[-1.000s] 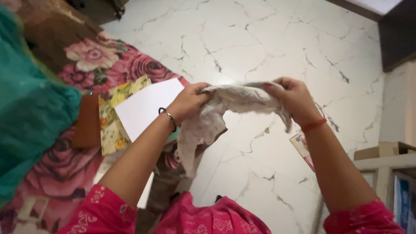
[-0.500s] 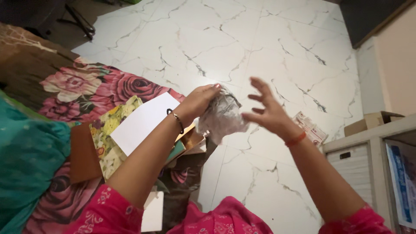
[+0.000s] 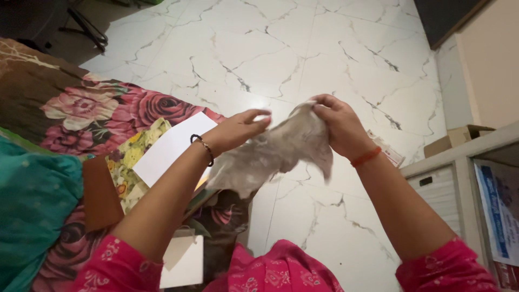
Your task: The person wipes a red packet and places it on a shelf, then wipes and places a newspaper, a pink document, a floral notebook, and a green book on the same shelf. The person uses a cloth to wipe each item before placing it.
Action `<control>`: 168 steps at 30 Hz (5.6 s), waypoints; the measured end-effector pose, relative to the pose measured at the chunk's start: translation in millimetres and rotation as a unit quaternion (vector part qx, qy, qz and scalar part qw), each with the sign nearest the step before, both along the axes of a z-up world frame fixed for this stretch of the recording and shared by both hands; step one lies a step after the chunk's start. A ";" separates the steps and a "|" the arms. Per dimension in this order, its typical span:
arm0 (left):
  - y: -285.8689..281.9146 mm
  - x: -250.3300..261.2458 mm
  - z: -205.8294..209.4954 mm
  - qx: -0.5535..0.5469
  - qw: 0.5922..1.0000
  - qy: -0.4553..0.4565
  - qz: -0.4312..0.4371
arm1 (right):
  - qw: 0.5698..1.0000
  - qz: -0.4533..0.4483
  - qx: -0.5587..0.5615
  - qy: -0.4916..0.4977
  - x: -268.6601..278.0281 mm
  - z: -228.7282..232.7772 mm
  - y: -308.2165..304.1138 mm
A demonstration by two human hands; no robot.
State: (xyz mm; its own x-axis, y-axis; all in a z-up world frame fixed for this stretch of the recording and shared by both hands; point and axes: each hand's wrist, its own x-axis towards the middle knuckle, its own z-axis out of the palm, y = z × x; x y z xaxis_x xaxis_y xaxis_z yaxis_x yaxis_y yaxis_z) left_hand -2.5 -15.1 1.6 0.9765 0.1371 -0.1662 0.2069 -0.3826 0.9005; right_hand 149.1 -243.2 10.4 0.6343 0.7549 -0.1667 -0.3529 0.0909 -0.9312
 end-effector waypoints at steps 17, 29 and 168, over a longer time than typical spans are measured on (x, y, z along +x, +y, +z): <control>-19.0 53.7 -4.9 0.045 0.989 -0.115 0.085 | 0.840 0.088 -0.397 -0.358 28.9 -3.1 -32.8; -127.9 99.6 68.7 -0.134 0.962 -0.139 -0.191 | 0.958 -0.057 0.224 0.171 -12.0 -35.2 7.1; -141.9 97.7 -121.1 0.043 0.993 0.069 0.084 | 0.787 0.095 -0.514 -0.329 23.9 -166.9 -279.7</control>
State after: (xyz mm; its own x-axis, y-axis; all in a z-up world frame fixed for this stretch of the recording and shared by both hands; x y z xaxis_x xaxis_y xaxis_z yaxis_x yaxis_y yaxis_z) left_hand 95.2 -157.0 -119.5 0.9078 0.3154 -0.2766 0.3926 -0.4068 0.8248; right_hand 173.0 -522.9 -156.4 0.7309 0.5277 -0.4328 0.3202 -0.8252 -0.4653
